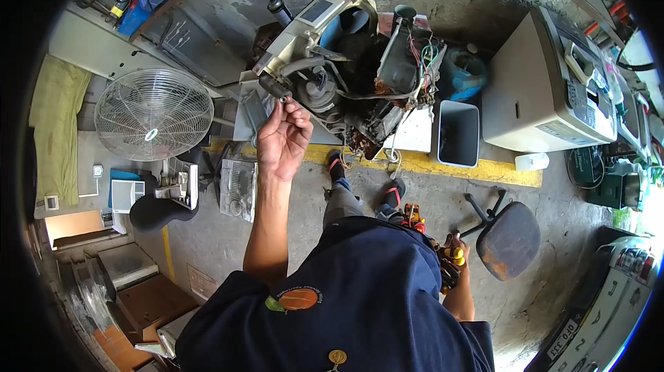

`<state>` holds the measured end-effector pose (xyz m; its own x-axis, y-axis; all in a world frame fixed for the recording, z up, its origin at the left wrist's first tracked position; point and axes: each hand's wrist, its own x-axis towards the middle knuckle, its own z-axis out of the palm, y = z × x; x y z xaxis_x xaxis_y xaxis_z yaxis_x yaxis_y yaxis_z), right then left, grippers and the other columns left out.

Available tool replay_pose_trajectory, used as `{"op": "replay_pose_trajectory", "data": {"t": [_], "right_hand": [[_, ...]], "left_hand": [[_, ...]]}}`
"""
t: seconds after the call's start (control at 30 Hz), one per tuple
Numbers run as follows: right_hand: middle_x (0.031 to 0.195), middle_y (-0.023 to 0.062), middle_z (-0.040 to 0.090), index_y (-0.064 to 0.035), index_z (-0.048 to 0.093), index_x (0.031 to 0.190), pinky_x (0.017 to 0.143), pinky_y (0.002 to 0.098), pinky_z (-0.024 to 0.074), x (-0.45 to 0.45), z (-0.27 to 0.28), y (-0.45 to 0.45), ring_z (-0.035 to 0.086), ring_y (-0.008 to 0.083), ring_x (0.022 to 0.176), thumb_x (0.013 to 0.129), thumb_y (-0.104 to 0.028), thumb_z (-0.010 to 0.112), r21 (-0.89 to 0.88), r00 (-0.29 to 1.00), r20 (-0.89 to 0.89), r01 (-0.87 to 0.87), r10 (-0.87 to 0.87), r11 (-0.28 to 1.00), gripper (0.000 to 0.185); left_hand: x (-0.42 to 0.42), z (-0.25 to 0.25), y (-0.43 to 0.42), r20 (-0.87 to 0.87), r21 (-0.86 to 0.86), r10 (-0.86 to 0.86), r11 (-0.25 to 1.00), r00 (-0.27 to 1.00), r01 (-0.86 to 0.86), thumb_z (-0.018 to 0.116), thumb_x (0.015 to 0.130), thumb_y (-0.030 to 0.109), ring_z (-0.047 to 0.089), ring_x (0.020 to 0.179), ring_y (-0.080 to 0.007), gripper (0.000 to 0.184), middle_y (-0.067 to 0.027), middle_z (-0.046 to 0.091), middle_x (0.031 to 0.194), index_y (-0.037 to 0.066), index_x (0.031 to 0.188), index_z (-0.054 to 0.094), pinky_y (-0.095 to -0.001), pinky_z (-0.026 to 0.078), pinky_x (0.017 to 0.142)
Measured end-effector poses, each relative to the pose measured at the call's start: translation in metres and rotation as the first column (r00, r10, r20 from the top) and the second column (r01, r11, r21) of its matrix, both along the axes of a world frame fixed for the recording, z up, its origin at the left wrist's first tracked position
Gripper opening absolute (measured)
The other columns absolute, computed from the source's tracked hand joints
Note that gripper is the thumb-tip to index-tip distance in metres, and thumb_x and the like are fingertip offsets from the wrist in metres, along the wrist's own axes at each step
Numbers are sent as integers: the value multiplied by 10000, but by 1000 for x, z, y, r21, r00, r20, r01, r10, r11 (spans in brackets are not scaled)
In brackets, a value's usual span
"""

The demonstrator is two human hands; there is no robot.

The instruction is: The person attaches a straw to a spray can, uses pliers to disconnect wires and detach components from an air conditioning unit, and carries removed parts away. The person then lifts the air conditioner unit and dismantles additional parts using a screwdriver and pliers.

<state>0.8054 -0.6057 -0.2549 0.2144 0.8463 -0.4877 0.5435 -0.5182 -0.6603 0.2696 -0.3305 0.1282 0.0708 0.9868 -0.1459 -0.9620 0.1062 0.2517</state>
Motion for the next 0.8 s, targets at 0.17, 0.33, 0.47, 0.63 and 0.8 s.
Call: {"op": "replay_pose_trajectory", "data": {"t": [0.17, 0.33, 0.47, 0.63, 0.8], "right_hand": [[688, 46, 621, -49, 635, 843, 562, 345, 438, 8, -1, 7, 547, 203, 582, 939, -315, 714, 55, 997, 33, -78, 76, 995, 293], [693, 42, 615, -57, 630, 865, 560, 347, 435, 17, 2, -11, 546, 204, 583, 926, -288, 729, 123, 977, 67, -207, 200, 971, 259], [697, 39, 611, -63, 627, 883, 558, 349, 432, 21, 4, -33, 545, 205, 583, 916, -267, 742, 168, 956, 89, -292, 281, 941, 237], [701, 34, 605, -70, 622, 905, 555, 351, 429, 26, 6, -47, 544, 207, 584, 903, -240, 757, 207, 926, 130, -375, 354, 904, 217], [705, 31, 601, -77, 619, 923, 553, 353, 426, 8, 16, -43, 543, 208, 585, 893, -219, 769, 228, 906, 162, -420, 391, 878, 209]], "left_hand": [[-6, -12, -12, -30, -91, 26, 995, 999, -29, 582, 1083, 149, 618, 920, -188, 214, -100, 685, 1013, -29, 1155, 676, -291, 548, 823], [-39, -83, -32, -209, -284, 136, 939, 968, -193, 613, 1053, 102, 639, 892, -187, 159, -95, 699, 1006, -14, 1135, 684, -284, 563, 793], [-70, -168, -45, -535, -337, 175, 853, 827, -398, 659, 1009, 48, 656, 868, -177, 125, -92, 711, 1004, 4, 1121, 692, -272, 572, 765], [-104, -228, -39, -883, -192, 135, 770, 450, -608, 696, 957, -19, 662, 808, -153, 154, -80, 718, 953, 16, 1107, 694, -255, 575, 740], [-122, -253, -21, -974, -27, 116, 791, 193, -612, 685, 918, -46, 651, 720, -145, 160, -79, 717, 855, 15, 1065, 692, -267, 555, 674]]}}
